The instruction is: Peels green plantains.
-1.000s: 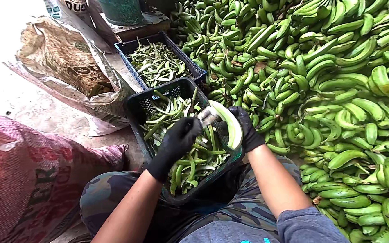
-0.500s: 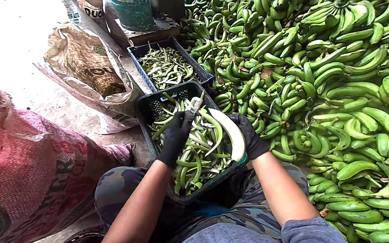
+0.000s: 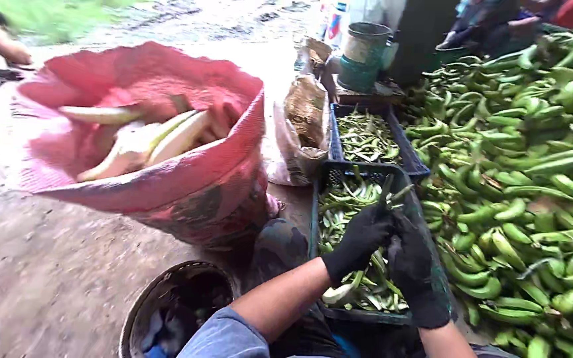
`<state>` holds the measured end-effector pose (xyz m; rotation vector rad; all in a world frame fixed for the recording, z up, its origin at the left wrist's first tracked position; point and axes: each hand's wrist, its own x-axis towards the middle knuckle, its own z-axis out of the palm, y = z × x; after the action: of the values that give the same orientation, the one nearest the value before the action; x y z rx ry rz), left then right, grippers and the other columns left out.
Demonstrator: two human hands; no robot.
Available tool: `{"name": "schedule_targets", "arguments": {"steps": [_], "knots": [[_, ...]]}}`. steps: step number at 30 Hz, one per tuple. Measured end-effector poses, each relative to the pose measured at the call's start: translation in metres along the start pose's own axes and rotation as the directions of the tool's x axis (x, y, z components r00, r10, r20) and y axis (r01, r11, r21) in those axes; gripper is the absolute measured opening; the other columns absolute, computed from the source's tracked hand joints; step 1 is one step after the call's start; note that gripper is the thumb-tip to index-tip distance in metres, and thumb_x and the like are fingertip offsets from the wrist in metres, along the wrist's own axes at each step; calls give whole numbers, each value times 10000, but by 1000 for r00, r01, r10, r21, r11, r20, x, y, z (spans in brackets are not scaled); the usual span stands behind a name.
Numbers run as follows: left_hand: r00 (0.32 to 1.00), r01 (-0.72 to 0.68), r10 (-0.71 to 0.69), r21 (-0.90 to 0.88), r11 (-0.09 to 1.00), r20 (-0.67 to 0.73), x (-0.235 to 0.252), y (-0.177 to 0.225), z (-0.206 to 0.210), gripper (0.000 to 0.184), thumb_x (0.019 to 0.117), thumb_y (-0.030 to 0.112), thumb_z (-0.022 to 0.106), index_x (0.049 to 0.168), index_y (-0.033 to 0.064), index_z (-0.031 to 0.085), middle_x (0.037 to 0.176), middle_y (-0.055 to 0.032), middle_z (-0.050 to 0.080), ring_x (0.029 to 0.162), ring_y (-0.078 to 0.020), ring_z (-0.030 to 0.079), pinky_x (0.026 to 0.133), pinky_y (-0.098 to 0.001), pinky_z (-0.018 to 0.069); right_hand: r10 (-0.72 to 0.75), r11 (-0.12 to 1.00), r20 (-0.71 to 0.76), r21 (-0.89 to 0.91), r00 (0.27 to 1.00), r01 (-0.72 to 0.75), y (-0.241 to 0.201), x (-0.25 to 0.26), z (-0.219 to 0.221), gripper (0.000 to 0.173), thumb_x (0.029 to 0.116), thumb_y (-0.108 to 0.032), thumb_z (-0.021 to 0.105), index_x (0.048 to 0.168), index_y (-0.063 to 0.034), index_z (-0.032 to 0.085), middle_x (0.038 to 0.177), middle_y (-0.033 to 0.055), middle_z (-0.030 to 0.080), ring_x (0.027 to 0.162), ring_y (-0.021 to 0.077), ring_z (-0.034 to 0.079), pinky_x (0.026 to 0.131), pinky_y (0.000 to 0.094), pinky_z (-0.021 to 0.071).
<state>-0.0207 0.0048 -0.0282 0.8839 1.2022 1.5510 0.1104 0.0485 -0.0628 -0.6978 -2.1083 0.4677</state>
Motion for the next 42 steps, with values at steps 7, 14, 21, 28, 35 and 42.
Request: {"name": "schedule_targets", "arguments": {"steps": [7, 14, 21, 28, 35, 42], "knots": [[990, 7, -88, 602, 798, 106, -7, -5, -46, 450, 938, 275, 722, 1308, 59, 583, 1065, -147, 689, 911, -239, 674, 814, -484, 567, 468, 873, 74, 113, 880, -474, 22, 0, -31, 437, 1065, -246, 397, 1491, -197, 476, 1122, 112, 672, 837, 221, 666, 701, 477, 582], [808, -110, -526, 946, 306, 265, -10, -100, -17, 348, 950, 335, 673, 1199, 91, 652, 1129, -189, 691, 1102, -390, 657, 920, -651, 508, 658, 682, -102, 499, 746, -534, 28, 5, -73, 439, 1064, -220, 326, 1484, -219, 453, 1035, 10, 611, 678, 109, 595, 602, 306, 550], [693, -206, -690, 974, 88, 209, -22, -122, -18, 644, 843, 632, 691, 1216, 107, 668, 1139, -216, 690, 1105, -446, 647, 895, -720, 492, 637, 722, -116, 436, 762, -537, 36, -6, -102, 433, 1066, -245, 344, 1473, -270, 488, 1064, 24, 644, 690, 137, 619, 575, 322, 556], [429, -217, -896, 976, 24, 117, -31, -41, -30, 431, 1017, 304, 624, 1330, 7, 612, 1287, -284, 618, 1238, -465, 568, 1033, -663, 411, 602, 770, -98, 334, 792, -544, 46, 10, -104, 426, 1046, -167, 383, 1446, -142, 528, 982, 121, 665, 701, 200, 638, 632, 400, 568], [523, -379, -840, 922, -79, 143, -27, -92, -55, 449, 1027, 449, 531, 1177, 44, 654, 1125, -236, 684, 1116, -446, 644, 928, -687, 492, 521, 843, -29, 173, 853, -509, 57, 4, -97, 426, 1058, -213, 392, 1442, -146, 563, 1076, 99, 695, 811, 181, 675, 738, 393, 583], [422, -352, -906, 920, -174, -10, -30, -64, -8, 476, 1011, 407, 591, 1147, -42, 673, 1139, -286, 674, 1098, -455, 648, 922, -685, 478, 498, 864, 54, 58, 866, -500, 68, -4, -89, 419, 1064, -225, 402, 1427, -104, 570, 1133, 125, 690, 856, 196, 680, 780, 400, 574]]}}
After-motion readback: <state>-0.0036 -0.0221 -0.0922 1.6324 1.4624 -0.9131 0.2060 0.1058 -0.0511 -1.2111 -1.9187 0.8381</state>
